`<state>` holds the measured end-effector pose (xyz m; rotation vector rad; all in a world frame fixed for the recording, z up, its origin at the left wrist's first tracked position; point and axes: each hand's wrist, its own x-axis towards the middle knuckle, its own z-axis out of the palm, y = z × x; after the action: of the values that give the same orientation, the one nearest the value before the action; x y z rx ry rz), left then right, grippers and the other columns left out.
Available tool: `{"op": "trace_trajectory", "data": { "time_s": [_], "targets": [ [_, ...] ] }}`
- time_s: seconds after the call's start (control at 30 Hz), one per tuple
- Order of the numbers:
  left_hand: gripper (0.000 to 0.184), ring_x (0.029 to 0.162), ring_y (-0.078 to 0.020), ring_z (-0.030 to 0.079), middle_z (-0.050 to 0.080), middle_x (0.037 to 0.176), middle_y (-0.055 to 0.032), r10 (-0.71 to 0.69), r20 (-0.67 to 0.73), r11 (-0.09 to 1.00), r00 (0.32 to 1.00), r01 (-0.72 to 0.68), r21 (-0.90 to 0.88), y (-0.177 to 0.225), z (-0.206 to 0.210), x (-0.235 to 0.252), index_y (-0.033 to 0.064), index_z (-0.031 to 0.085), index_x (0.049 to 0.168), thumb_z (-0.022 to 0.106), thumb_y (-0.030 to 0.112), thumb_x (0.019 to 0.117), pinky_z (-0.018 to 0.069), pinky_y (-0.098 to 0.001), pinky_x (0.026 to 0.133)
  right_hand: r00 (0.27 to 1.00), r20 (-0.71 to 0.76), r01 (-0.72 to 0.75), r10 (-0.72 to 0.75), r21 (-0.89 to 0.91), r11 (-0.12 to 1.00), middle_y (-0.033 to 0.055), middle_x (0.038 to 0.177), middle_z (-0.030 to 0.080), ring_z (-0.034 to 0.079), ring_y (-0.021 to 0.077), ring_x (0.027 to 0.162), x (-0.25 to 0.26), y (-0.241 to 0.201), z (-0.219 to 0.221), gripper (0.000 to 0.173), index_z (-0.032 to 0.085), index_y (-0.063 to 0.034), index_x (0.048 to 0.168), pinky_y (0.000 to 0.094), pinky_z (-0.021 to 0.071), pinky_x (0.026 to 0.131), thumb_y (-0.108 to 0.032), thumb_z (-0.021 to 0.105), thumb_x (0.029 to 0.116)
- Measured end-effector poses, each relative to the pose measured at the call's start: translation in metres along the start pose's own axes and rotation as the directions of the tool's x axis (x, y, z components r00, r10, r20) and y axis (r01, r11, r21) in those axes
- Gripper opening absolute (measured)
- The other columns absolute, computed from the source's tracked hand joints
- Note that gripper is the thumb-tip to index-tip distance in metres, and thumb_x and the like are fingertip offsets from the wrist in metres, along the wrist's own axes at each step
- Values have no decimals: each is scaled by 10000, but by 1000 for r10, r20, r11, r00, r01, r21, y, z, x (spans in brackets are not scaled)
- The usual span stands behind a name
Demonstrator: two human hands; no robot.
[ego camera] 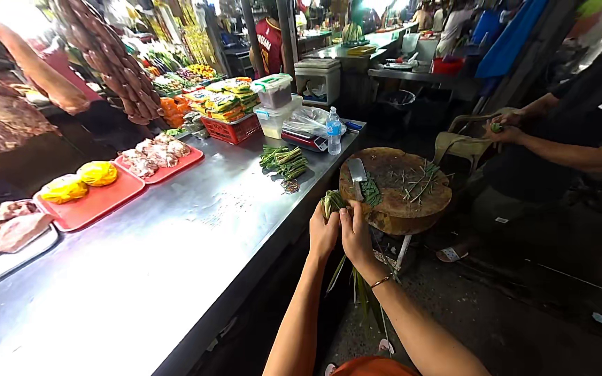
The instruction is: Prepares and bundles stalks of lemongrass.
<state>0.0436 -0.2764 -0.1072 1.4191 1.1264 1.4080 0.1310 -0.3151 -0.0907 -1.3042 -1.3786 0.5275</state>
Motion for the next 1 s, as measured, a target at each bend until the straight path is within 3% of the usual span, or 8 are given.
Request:
{"op": "trace_trajectory", "data": {
  "time_s": [0.13,0.2,0.27,0.37,0.5,0.7,0.87,1.0],
  "targets": [
    [536,753,-14,627,637,842,31,112,5,981,994,-110,-161,6,3,-3,-24,567,1176,529,463,955,556,-230,727,994,-33,104,-103,49,993,102,869,637,629,129,758,-5,-11,-4,304,571,64,1237,295,546,738,-78,380,1048],
    [703,802,16,625,640,878,51,136,-28,973,990,-138,-187,14,5,-6,-22,574,1154,605,631,897,549,-210,775,981,-75,178,-176,13,984,174,1024,680,680,196,941,-9,-17,-3,278,582,69,1231,336,561,868,-35,430,1022],
    [588,797,2,648,662,858,50,145,-61,954,988,-155,-256,20,7,-8,0,588,1116,698,528,881,564,-218,778,964,-125,234,-233,-11,972,229,1153,644,652,280,1086,-13,-20,2,288,617,86,1213,375,547,952,-4,474,980],
    [329,729,-29,665,676,788,43,146,-77,900,986,-165,-405,23,8,-7,51,607,1025,721,334,901,579,-225,719,940,-197,273,-279,-56,960,212,1156,605,649,242,1027,-15,-23,9,267,671,69,1171,318,573,865,-31,500,992],
    [331,713,-34,631,641,791,32,139,-26,823,990,-130,-552,26,8,-7,91,608,1004,720,388,913,553,-209,703,877,-315,367,-362,-46,929,187,1084,681,641,249,1066,-22,-20,20,261,744,49,1084,350,520,971,-30,523,970],
    [258,783,-120,717,733,847,-89,90,-37,799,995,-94,-593,39,4,-12,10,644,972,469,193,1023,594,-259,745,827,-384,456,-412,29,889,133,1034,703,649,195,1074,-17,-10,24,146,727,10,1031,306,507,1001,-73,650,940],
    [184,674,-115,701,714,764,-89,-15,-155,795,988,-82,-601,38,6,-10,2,614,956,466,87,1026,594,-256,652,828,-371,479,-421,77,874,121,1021,651,623,145,1039,-6,0,26,119,778,-15,953,226,510,962,-41,669,914],
    [180,740,-158,731,744,817,-99,6,-199,838,980,-114,-534,23,-4,1,7,612,1007,452,79,1044,617,-307,716,972,-5,230,-233,197,953,182,1295,618,604,246,1214,-6,0,-7,349,650,15,1271,386,527,1013,-145,639,960]
  ]
}}
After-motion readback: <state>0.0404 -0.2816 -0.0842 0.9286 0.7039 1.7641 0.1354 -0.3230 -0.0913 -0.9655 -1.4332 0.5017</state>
